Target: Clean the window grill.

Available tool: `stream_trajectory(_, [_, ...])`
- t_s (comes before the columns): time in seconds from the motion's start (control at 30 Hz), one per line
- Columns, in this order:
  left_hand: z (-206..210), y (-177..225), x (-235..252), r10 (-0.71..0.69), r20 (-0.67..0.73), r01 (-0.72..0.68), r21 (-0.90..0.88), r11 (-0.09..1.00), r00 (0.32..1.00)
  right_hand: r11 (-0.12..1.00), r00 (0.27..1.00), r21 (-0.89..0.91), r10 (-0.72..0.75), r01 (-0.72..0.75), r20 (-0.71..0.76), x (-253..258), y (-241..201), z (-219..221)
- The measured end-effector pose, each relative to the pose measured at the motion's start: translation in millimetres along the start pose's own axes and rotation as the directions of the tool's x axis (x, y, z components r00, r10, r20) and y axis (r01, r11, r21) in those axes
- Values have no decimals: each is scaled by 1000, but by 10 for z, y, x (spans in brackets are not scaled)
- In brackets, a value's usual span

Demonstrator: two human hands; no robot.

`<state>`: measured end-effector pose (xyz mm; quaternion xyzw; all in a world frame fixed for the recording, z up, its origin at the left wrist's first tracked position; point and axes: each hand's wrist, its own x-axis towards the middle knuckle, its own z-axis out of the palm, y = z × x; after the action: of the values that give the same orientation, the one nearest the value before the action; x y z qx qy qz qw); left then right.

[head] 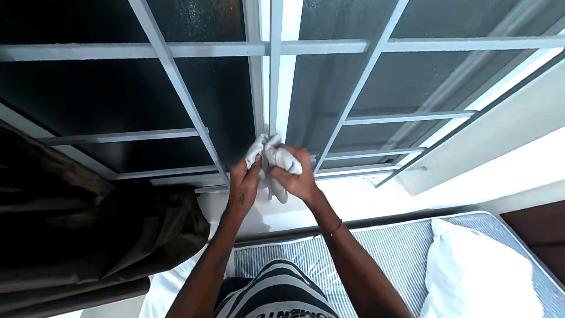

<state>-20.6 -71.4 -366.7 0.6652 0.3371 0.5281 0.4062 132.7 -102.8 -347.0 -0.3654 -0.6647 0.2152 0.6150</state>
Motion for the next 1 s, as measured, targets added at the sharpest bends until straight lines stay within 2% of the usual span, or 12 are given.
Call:
stream_trajectory(0.07, [-27,121,88,64,20,-64,-35,997,998,995,996,50,-84,82,30,203,65,-7])
stream_trajectory(0.13, [-58,139,78,90,37,-89,-31,996,995,996,995,40,-81,79,54,154,93,-49])
stream_trajectory(0.2, [-52,67,35,72,13,-71,-23,997,997,999,999,22,40,-40,4,-125,33,-137])
stream_trajectory(0.3, [2,-89,-84,29,-4,-29,-97,995,1000,981,981,124,161,-147,-111,-388,92,-152])
stream_trajectory(0.4, [73,-300,-189,0,-51,-4,-94,996,999,972,977,146,196,-182,-85,-484,217,-22])
stream_trajectory(0.47, [84,-573,-314,-49,-55,47,-31,998,997,972,973,65,228,-224,-48,-664,450,40])
stream_trajectory(0.57, [89,-985,-538,-162,-52,162,-6,987,985,918,914,70,396,-391,-88,-1029,858,56])
stream_trajectory(0.67, [161,-1012,-564,-216,-99,212,-48,976,971,848,842,158,525,-506,-121,-1078,980,16])
stream_trajectory(0.77, [121,-1045,-576,-222,-44,220,-33,975,974,838,835,106,544,-536,-77,-1020,940,25])
stream_trajectory(0.9, [75,-1143,-698,-147,108,137,98,986,983,857,855,-8,512,-514,-77,-999,901,79])
stream_trajectory(0.93, [68,-1140,-727,-128,148,108,136,985,981,862,859,3,506,-507,-78,-1011,880,94])
stream_trajectory(1.0, [91,-1119,-681,-78,126,53,190,980,989,852,847,82,524,-518,-92,-984,812,108])
